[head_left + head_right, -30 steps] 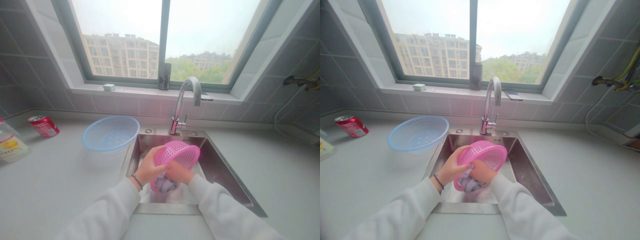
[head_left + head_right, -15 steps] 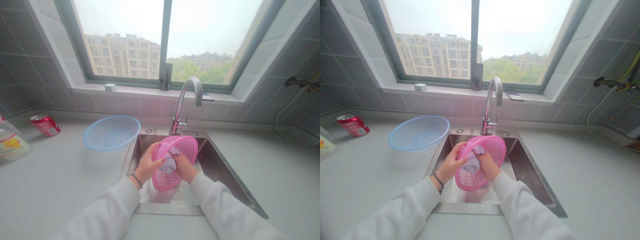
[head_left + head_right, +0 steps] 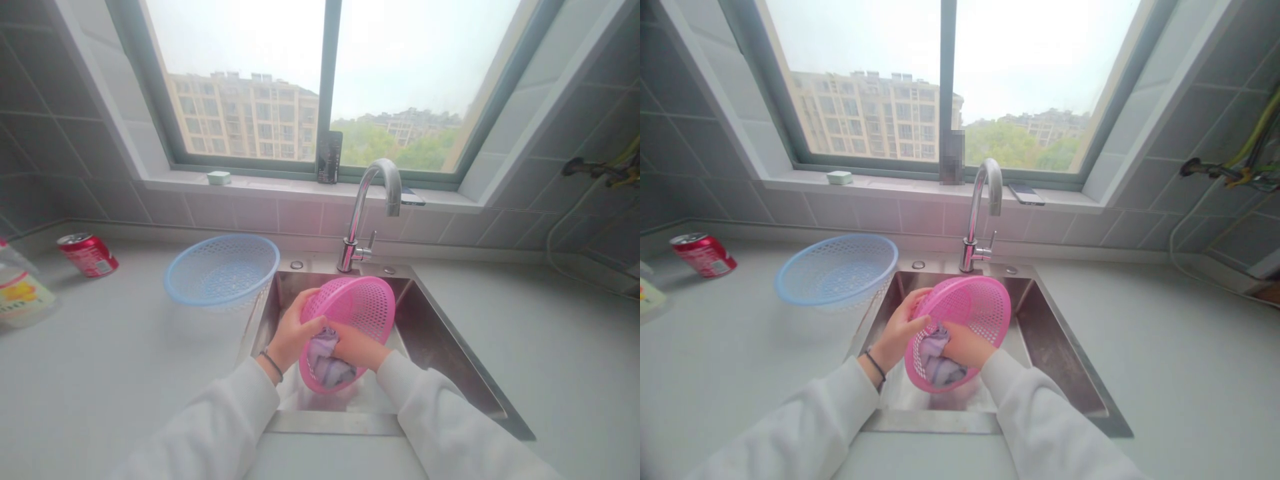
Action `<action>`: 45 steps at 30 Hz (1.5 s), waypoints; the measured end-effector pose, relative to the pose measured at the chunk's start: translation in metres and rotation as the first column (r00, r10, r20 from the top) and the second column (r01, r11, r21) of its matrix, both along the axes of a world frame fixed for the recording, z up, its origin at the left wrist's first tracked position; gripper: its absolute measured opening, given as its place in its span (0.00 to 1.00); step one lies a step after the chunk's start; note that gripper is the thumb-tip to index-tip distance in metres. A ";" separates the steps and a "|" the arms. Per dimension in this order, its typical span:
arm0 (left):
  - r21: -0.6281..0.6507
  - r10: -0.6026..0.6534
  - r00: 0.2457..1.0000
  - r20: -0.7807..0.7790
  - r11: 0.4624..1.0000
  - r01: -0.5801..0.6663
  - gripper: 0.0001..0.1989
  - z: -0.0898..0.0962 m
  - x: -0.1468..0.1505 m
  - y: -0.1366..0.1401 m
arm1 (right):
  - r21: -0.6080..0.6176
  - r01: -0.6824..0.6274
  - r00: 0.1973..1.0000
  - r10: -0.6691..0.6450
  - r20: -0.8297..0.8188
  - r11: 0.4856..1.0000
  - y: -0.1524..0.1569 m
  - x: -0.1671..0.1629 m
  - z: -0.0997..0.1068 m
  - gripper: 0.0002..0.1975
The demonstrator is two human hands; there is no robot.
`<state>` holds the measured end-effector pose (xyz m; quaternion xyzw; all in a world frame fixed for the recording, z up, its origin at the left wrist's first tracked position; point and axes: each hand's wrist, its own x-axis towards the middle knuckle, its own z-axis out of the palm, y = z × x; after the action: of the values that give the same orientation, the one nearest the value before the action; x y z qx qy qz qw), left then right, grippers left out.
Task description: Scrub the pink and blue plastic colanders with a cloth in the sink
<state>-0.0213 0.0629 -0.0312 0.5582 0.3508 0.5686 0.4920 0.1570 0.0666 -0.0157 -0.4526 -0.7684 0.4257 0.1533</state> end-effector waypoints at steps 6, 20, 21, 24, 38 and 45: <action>-0.002 0.012 1.000 0.002 1.000 -0.012 0.34 0.002 0.001 -0.003 | 0.045 0.030 0.996 -0.033 0.079 0.999 0.006 0.005 -0.009 0.15; -0.064 0.046 0.983 -0.178 0.996 -0.058 0.34 0.013 0.000 -0.005 | 0.458 0.207 0.676 -0.465 0.572 0.864 0.012 0.016 0.032 0.22; -0.078 0.043 0.983 -0.179 0.995 -0.058 0.33 0.014 0.000 -0.005 | 0.497 0.201 0.662 -0.491 0.567 0.844 0.012 0.015 0.035 0.22; -0.122 0.014 0.990 -0.143 0.992 -0.032 0.31 0.016 0.001 -0.004 | 0.583 0.133 0.643 -0.517 0.565 0.802 0.008 0.012 0.040 0.20; -0.288 0.068 0.957 0.281 0.957 0.017 0.35 0.027 0.000 -0.007 | 0.486 0.050 0.663 -0.393 0.637 0.873 0.009 0.019 0.020 0.17; -0.230 0.094 0.940 0.329 0.973 -0.017 0.30 0.027 0.001 -0.007 | 0.108 -0.064 0.976 0.040 0.212 0.992 0.008 0.005 0.000 0.15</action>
<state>-0.0206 0.0561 -0.0044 0.3832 0.3386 0.6265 0.5882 0.1617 0.0748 -0.0158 -0.4650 -0.8150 0.3349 0.0860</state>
